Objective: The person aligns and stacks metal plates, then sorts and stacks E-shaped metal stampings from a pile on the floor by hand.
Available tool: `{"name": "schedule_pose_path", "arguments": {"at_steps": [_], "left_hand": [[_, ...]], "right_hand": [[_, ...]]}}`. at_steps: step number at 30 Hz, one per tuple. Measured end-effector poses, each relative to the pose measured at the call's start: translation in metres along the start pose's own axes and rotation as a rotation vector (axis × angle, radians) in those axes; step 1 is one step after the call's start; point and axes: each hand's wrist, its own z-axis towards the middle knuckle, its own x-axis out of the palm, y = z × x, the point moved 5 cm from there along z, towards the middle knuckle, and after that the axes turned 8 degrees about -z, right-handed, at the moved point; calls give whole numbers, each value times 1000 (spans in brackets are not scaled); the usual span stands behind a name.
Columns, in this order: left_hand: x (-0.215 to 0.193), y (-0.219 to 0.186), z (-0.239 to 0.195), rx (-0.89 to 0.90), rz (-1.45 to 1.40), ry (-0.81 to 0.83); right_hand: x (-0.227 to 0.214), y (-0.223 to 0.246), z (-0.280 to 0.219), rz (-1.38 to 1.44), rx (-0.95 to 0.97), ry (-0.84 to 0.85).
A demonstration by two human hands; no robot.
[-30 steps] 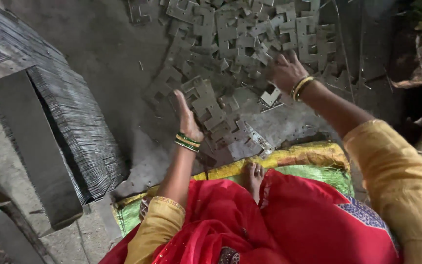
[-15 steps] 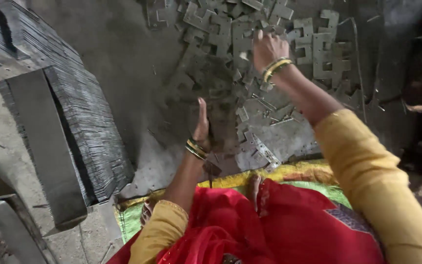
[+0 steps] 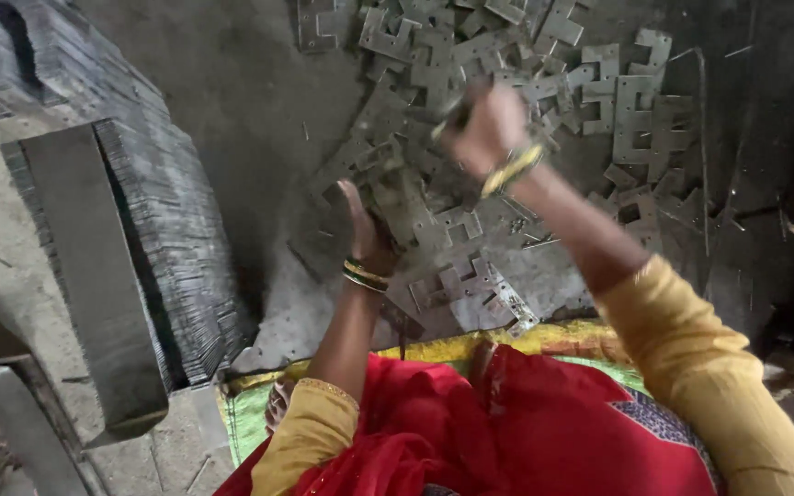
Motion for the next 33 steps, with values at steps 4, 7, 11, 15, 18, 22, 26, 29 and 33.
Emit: {"name": "schedule_pose_path", "arguments": {"at_steps": [4, 7, 11, 15, 18, 22, 26, 29, 33], "left_hand": [[-1, 3, 5, -195, -123, -217], [-27, 9, 3, -48, -127, -107], [-129, 68, 15, 361, 395, 96], [-100, 48, 11, 81, 276, 37], [-38, 13, -7, -143, -105, -163], [-49, 9, 3, -56, -184, -193], [-151, 45, 26, 504, 318, -60], [-80, 5, -14, 79, 71, -282], [-64, -5, -24, -78, 84, -254]], "right_hand": [[-63, 73, -37, -114, -180, 218], [11, -43, -16, -370, 140, 408], [13, -96, 1, -328, 314, 179], [6, -108, -1, 1, 366, 131], [-36, -42, -21, 151, 256, 127], [-79, 66, -63, 7, -99, 158], [10, 41, -80, -385, -337, 35], [43, 0, -85, -297, -345, -9], [21, -13, -73, -320, 95, 620]]}}
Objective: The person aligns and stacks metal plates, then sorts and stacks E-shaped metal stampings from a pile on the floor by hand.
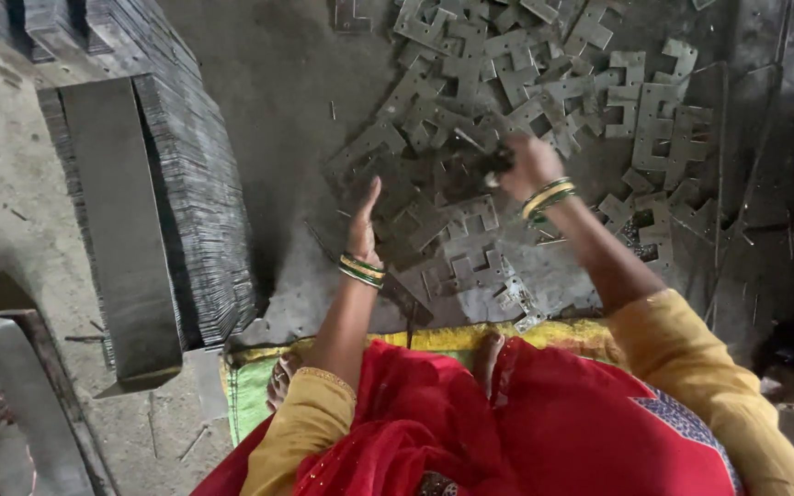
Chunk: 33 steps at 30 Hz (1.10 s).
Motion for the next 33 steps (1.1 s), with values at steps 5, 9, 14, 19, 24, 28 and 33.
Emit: {"name": "schedule_pose_path", "arguments": {"at_steps": [5, 9, 14, 19, 24, 28, 33], "left_hand": [[-17, 6, 18, 25, -137, 33], [-61, 32, 46, 97, 221, -62], [4, 3, -6, -258, -280, 151], [-47, 31, 17, 42, -61, 153], [-27, 36, 18, 14, 22, 191], [-4, 32, 8, -116, -170, 28], [-24, 42, 12, -123, -302, 5]], "right_hand": [[-51, 26, -61, 45, -380, -735], [-47, 44, -27, -13, -494, -656], [-13, 26, 27, -139, -343, -525], [13, -33, 36, 74, -27, -110], [-9, -34, 9, 259, -46, -336], [16, -9, 30, -6, 54, -342], [24, -49, 44, 442, 152, -264]]}}
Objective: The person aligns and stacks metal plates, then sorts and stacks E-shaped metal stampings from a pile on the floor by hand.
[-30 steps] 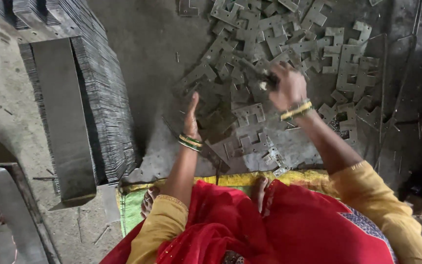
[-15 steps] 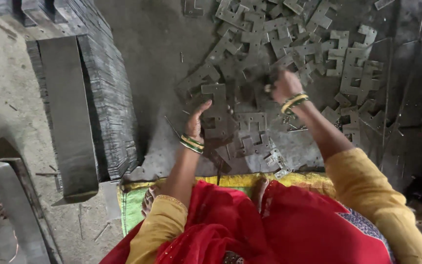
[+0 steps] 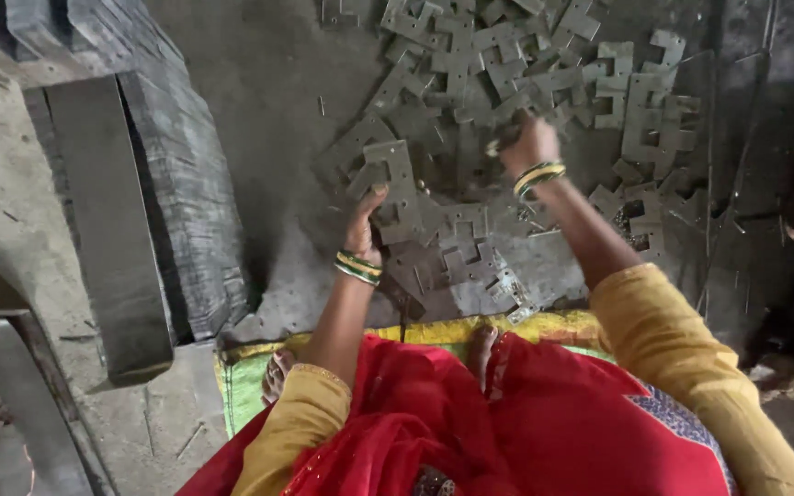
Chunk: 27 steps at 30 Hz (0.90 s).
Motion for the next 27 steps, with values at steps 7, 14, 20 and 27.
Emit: {"name": "schedule_pose_path", "arguments": {"at_steps": [7, 14, 20, 27], "left_hand": [[50, -7, -36, -101, 2, -5], [39, -8, -45, -64, 87, -73], [14, 23, -7, -187, -13, 69], [42, 2, -31, -39, 88, -27]], "right_hand": [[19, 11, 4, -345, -133, -245], [-30, -13, -3, -45, 202, 70], [-48, 12, -36, 274, -546, 14], [43, 14, -25, -382, -13, 34]]}}
